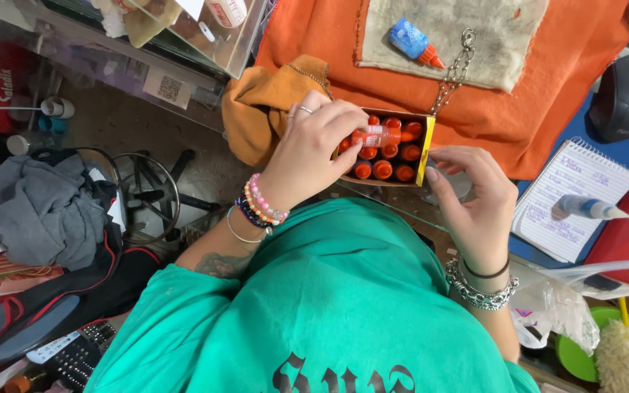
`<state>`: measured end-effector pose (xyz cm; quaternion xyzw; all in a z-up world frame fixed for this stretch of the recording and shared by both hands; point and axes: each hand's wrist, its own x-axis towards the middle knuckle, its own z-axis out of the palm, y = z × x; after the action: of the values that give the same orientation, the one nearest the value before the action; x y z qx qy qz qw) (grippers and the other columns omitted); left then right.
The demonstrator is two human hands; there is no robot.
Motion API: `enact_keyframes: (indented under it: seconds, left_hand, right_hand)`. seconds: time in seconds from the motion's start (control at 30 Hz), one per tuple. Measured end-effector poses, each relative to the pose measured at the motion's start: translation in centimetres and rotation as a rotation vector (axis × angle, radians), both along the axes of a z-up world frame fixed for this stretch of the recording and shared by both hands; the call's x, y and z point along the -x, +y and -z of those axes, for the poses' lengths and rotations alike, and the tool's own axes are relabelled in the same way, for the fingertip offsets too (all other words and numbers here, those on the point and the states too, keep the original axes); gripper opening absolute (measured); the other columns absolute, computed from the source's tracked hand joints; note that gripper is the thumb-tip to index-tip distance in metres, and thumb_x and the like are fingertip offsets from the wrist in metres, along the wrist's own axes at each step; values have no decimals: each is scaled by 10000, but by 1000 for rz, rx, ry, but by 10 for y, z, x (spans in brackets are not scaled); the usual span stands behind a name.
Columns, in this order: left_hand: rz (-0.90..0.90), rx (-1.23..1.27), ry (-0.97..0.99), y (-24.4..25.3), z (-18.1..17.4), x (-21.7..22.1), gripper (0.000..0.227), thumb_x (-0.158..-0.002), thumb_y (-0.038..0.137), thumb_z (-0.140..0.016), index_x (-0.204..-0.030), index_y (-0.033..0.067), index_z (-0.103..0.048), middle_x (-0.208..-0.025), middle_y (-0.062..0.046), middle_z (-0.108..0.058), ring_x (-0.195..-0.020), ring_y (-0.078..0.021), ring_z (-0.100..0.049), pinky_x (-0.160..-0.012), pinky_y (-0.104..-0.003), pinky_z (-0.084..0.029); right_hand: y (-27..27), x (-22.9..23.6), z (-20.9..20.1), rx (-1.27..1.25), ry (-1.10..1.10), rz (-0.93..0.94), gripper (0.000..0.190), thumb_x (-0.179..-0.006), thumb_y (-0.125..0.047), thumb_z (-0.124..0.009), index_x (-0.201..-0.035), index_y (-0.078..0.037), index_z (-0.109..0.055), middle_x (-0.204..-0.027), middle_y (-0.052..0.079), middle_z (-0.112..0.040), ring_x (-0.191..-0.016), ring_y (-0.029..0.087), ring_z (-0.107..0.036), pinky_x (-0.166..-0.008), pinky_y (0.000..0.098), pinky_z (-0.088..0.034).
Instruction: The person cleans small glue bottles using a brown cloth. They wipe the exterior of blue and orange bottles, unscrew the caps to wipe the tips, and then place the cleaned bottles into a yellow box.
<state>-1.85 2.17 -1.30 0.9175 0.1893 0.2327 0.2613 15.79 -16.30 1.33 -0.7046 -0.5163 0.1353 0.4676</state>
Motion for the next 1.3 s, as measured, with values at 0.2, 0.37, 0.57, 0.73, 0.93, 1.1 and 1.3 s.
enact_keyframes:
  seconds: [0.2,0.37,0.57,0.73,0.93,1.1,1.3]
  left_hand:
    - [35,-74,-70,13,-18,-20,114,-944,183,-758,-1031,146,-695,-1145,-15,-600,-1094,-271,-496,-889,-434,-433]
    - [79,-276,0,58,-5,-86,139,-915,106,-763,-1016,107,-667,-1084,-28,-618,-1048,-252,-526,-875,-376,-508]
    - [274,-441,186,95,42,-140,312,-683,-85,-804,-904,70,-648,-956,-59,-607,-1094,-357,-557,-786,-446,-575]
    - [306,-234,202,96,20,-133,272,-806,105,-875,-989,45,-683,-976,-85,-618,-943,-205,-653,-832,-312,-599]
    - [372,120,-33,40,-65,-55,339,-879,65,-826,-1056,81,-537,-1028,-82,-563,-823,-162,-591,-743,-251,-553]
    - [442,203,-13,1,-41,-22,398,-847,50,-801,-1191,52,-601,-1092,-129,-625,-965,-397,-685,-856,-480,-581]
    - [240,255,-195,-16,-29,-11,514,-839,235,-874,-1266,156,-601,-1035,1,-699,-902,-215,-690,-871,-372,-574]
  right_hand:
    - [3,-8,-5,11,20,-4,121,-1048,-35,-716,-1102,72,-695,-1086,231,-705,-866,337,-676,-779,446,-552]
    - [-1,-14,-14,78,10,15,126,-1058,-72,-678,-1108,41,-700,-1132,166,-718,-971,245,-651,-872,335,-529]
    - [-1,-8,-11,67,-11,50,119,-1046,-58,-687,-1114,39,-696,-1054,150,-694,-914,233,-639,-851,335,-518]
    - [1,9,5,102,-18,128,421,-959,-141,-805,-1302,4,-609,-913,66,-656,-840,163,-633,-836,319,-520]
    - [0,10,17,161,38,174,395,-1023,-90,-647,-1390,-40,-509,-771,4,-615,-674,118,-537,-715,274,-454]
    - [-9,1,34,114,258,86,419,-1054,25,-577,-1455,29,-458,-799,134,-641,-682,230,-583,-673,379,-543]
    - [-5,16,11,-100,-222,95,451,-941,-6,-823,-1343,47,-626,-1237,198,-611,-1073,379,-553,-881,435,-500]
